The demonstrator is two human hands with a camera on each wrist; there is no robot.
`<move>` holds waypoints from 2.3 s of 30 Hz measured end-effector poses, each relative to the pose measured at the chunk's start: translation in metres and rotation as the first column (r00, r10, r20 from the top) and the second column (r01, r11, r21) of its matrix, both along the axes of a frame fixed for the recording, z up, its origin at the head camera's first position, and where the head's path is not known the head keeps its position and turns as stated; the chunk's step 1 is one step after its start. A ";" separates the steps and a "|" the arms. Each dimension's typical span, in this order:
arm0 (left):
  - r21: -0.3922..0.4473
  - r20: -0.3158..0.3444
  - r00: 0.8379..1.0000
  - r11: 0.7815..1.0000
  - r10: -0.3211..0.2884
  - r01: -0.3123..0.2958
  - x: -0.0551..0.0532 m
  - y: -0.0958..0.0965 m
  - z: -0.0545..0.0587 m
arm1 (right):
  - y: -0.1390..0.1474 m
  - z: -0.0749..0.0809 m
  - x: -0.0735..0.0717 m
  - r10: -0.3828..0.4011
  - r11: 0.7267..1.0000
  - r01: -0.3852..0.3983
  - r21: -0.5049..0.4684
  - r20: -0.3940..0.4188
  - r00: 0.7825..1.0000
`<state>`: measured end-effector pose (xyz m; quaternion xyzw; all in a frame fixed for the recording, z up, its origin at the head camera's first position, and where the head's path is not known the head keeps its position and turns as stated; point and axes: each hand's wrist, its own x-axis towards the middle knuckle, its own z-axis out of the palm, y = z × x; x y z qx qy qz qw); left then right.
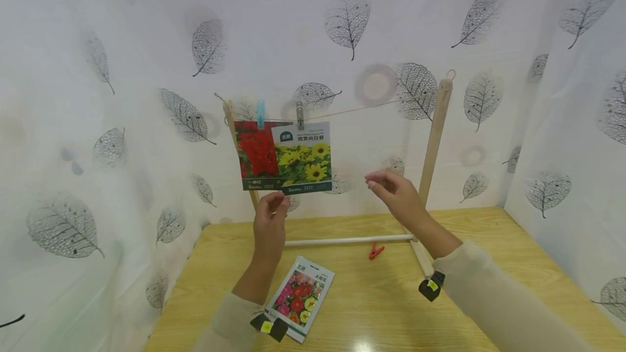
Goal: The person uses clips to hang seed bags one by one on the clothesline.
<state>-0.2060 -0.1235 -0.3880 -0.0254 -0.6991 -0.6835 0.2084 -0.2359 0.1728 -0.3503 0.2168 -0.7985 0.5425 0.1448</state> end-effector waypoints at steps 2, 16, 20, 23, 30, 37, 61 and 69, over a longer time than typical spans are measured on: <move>0.000 0.010 1.000 1.000 -0.002 0.002 0.001 0.000 -0.001 | 0.000 -0.002 0.001 0.006 1.000 -0.006 -0.006 -0.002 1.000; -0.022 0.025 0.999 0.999 -0.029 0.029 0.003 -0.006 -0.009 | 0.003 -0.021 0.004 -0.009 1.000 0.009 -0.014 0.037 0.999; -0.046 0.038 0.999 0.999 -0.026 0.028 0.004 -0.007 -0.013 | 0.006 -0.028 0.004 -0.017 1.000 0.018 -0.014 0.045 0.999; -0.056 0.047 0.999 0.998 -0.021 0.023 0.006 -0.006 -0.015 | 0.008 -0.033 0.005 -0.024 1.000 0.025 -0.015 0.057 0.998; -0.059 0.064 0.998 0.998 -0.015 0.018 0.007 -0.009 -0.023 | 0.009 -0.042 0.008 -0.041 0.999 0.043 -0.023 0.075 0.996; -0.058 0.074 0.997 0.998 -0.025 0.029 0.006 -0.009 -0.030 | 0.012 -0.050 0.012 -0.033 0.999 0.035 -0.024 0.087 0.996; -0.100 0.147 0.989 0.995 0.000 0.015 0.017 -0.012 -0.052 | 0.018 -0.075 0.018 -0.038 0.999 0.039 -0.006 0.117 0.992; -0.107 0.182 0.983 0.994 0.011 0.009 0.020 -0.013 -0.060 | 0.017 -0.081 0.022 -0.041 0.999 0.039 0.015 0.127 0.991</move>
